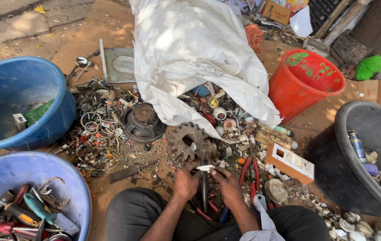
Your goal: The person sits on the ground and uses a hammer and pliers to disassemble a metal gear. They repeatedly strike the gear to loosen components and use pliers to extract small metal pieces, placing them into a blue bucket.
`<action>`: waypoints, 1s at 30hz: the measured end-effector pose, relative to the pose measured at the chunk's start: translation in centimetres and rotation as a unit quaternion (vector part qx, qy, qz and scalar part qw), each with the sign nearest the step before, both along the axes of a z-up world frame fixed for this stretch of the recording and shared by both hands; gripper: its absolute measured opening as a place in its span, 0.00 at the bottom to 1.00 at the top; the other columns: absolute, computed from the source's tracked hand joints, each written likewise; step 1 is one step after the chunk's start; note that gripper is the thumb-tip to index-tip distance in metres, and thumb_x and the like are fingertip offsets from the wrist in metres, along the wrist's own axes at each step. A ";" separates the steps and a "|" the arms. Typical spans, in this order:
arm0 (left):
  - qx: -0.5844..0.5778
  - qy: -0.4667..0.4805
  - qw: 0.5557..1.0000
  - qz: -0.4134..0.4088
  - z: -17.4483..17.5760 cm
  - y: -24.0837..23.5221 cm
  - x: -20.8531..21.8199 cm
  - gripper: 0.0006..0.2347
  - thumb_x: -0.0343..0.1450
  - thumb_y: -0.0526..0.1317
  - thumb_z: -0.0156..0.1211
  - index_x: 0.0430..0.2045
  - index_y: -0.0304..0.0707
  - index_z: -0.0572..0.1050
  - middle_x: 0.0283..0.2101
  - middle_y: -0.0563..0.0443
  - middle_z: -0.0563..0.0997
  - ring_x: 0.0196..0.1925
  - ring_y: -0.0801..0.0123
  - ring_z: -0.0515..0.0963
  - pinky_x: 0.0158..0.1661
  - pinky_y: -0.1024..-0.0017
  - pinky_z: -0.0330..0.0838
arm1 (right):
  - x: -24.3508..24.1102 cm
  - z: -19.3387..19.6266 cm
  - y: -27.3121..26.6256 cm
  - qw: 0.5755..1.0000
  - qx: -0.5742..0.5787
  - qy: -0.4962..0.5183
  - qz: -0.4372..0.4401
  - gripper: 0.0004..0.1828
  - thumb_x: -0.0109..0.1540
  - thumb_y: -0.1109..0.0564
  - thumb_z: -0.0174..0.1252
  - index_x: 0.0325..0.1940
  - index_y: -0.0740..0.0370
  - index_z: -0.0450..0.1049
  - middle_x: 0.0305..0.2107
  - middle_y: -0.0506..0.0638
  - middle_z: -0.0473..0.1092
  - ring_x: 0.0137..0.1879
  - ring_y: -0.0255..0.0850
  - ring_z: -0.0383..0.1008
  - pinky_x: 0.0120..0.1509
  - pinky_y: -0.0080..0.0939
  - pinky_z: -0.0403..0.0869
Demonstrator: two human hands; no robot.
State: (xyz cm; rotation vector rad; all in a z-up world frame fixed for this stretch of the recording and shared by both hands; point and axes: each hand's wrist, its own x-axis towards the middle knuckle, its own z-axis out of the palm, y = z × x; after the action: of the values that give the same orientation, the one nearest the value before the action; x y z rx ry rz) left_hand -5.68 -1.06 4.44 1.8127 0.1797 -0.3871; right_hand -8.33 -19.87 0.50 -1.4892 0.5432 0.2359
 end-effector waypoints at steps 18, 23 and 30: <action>-0.129 0.109 0.939 0.300 -7.2 1.8 9.1 0.11 0.69 0.30 0.63 0.43 0.30 0.83 0.28 0.43 0.87 0.24 0.69 0.85 0.27 0.72 0.80 | 3.5 0.9 3.2 0.998 -0.052 0.037 0.023 0.18 0.66 0.44 0.54 0.50 0.61 0.73 0.18 0.47 0.68 0.18 0.36 0.66 0.19 0.38 0.68; -0.066 0.162 0.941 0.289 -5.5 2.1 9.7 0.11 0.69 0.33 0.64 0.44 0.33 0.83 0.29 0.45 0.87 0.25 0.71 0.84 0.30 0.73 0.79 | 4.0 3.7 3.3 0.892 -0.298 -0.330 0.079 0.24 0.67 0.51 0.53 0.63 0.66 0.64 0.17 0.45 0.69 0.17 0.30 0.67 0.16 0.34 0.66; -0.113 0.178 0.935 0.285 -4.9 2.8 9.4 0.11 0.69 0.32 0.65 0.43 0.28 0.83 0.30 0.43 0.88 0.26 0.68 0.86 0.30 0.72 0.81 | 6.4 3.2 5.8 0.849 -0.466 -0.121 0.220 0.27 0.67 0.46 0.54 0.68 0.58 0.65 0.17 0.52 0.73 0.15 0.38 0.70 0.14 0.40 0.69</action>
State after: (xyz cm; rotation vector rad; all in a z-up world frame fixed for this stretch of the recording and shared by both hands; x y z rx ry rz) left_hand 3.73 1.72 -0.42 1.3714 0.8566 -0.2997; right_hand -1.94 -14.08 3.73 -2.5579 0.0656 0.1311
